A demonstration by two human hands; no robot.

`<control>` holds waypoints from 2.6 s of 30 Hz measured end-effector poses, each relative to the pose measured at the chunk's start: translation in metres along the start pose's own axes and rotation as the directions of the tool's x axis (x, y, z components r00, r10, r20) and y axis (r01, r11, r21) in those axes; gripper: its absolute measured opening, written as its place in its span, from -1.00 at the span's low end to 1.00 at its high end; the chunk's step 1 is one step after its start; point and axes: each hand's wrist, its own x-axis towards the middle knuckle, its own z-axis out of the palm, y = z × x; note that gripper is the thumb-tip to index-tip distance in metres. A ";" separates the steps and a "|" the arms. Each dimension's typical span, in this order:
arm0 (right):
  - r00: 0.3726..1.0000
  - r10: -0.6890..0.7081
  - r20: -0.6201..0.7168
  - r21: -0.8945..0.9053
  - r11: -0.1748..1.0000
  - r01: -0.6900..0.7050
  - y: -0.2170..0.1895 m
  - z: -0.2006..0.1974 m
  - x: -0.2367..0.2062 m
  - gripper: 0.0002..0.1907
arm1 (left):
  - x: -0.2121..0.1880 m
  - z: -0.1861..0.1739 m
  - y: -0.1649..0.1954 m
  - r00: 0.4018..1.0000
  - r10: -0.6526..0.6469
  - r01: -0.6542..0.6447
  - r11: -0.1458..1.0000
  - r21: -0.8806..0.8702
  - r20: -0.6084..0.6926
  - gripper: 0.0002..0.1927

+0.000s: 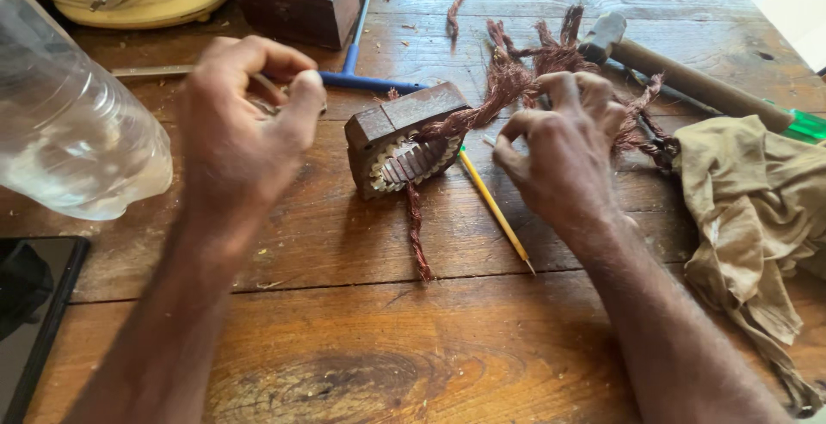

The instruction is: The person winds copper wire into the slots of a motor stator core, using a pencil to push the wire into place. The person holds the stator with one hand and manipulates the wire with the other, occasionally using a pencil to assist.

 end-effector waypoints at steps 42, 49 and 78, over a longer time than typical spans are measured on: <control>0.961 -0.046 0.274 0.645 0.750 -0.148 -0.062 -0.034 -0.028 -0.79 | -0.015 0.025 0.029 0.977 0.015 0.059 0.938 -0.341 0.212 -0.60; 0.996 -0.042 0.075 0.625 0.780 -0.014 -0.071 -0.021 -0.036 -0.81 | -0.019 0.023 0.036 0.984 0.032 0.023 0.952 -0.306 0.174 -0.64; 0.974 -0.035 0.222 0.551 0.829 -0.095 -0.080 -0.024 -0.035 -0.85 | -0.018 0.025 0.032 0.983 0.071 -0.018 0.957 -0.291 0.170 -0.65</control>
